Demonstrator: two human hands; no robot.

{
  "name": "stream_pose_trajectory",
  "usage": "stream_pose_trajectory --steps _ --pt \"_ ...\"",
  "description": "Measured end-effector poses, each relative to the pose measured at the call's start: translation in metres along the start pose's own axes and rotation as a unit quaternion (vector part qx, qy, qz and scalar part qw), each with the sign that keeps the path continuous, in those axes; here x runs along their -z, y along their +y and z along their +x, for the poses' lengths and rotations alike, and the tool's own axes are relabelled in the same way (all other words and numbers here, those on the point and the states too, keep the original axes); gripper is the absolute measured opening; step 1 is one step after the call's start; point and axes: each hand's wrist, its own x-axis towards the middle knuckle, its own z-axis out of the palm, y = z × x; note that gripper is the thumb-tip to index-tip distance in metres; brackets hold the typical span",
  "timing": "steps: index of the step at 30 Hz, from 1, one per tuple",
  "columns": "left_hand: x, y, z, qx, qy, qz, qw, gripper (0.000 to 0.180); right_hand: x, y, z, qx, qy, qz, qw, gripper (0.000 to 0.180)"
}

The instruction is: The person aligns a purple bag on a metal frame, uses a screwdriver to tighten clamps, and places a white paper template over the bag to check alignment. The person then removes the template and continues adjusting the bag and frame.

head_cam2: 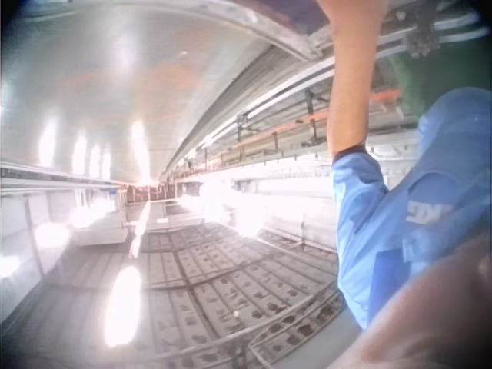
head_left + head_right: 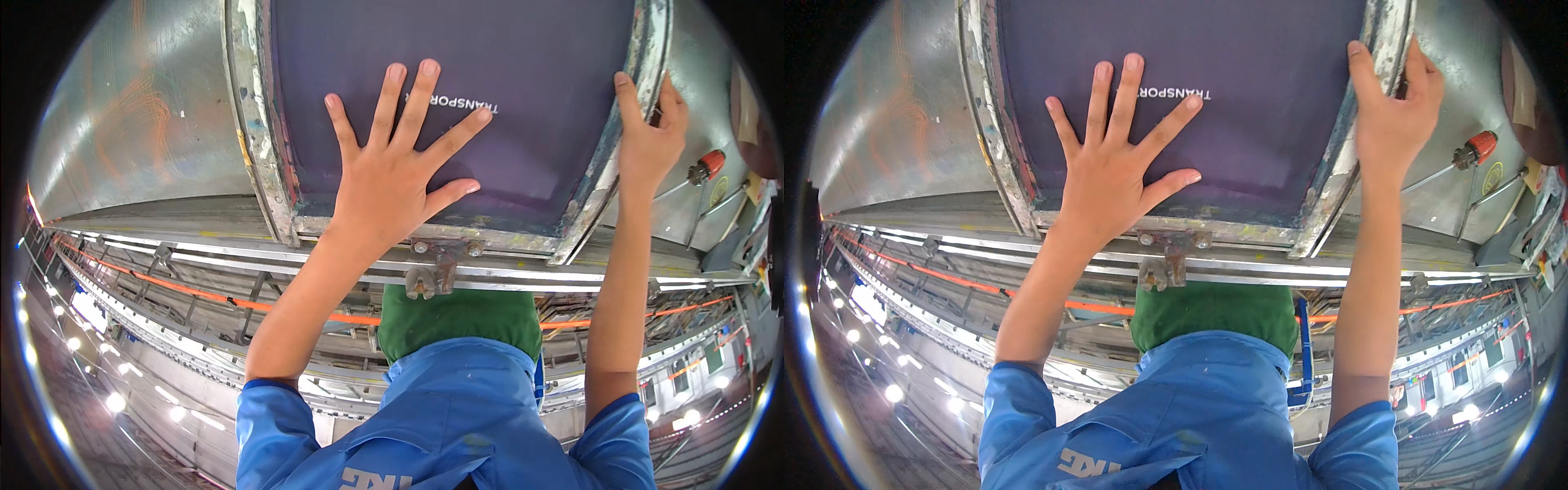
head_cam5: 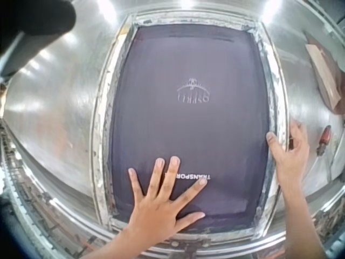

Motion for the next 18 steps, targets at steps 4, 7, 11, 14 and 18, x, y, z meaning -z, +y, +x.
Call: stream_pose_trajectory --steps 4,7,11,14,18 --pt "0.002 -0.001 0.003 -0.002 -0.011 -0.003 1.000 0.074 0.007 0.002 0.004 0.053 -0.004 -0.039 0.998 0.057" --pt "0.009 0.006 0.005 0.003 -0.011 0.005 1.000 0.072 0.003 0.002 -0.001 0.063 -0.005 0.007 0.998 0.053" --pt "0.004 0.003 0.001 -0.011 0.034 0.006 0.999 0.072 0.038 -0.004 0.000 0.072 -0.060 0.022 0.995 0.049" --pt "0.005 0.003 -0.005 0.006 0.016 -0.002 1.000 0.074 0.105 0.027 0.037 0.277 -0.129 -0.189 0.933 0.060" --pt "0.012 -0.001 0.001 -0.005 -0.036 -0.035 0.999 0.077 0.166 0.081 0.062 0.266 -0.217 -0.419 0.841 0.077"
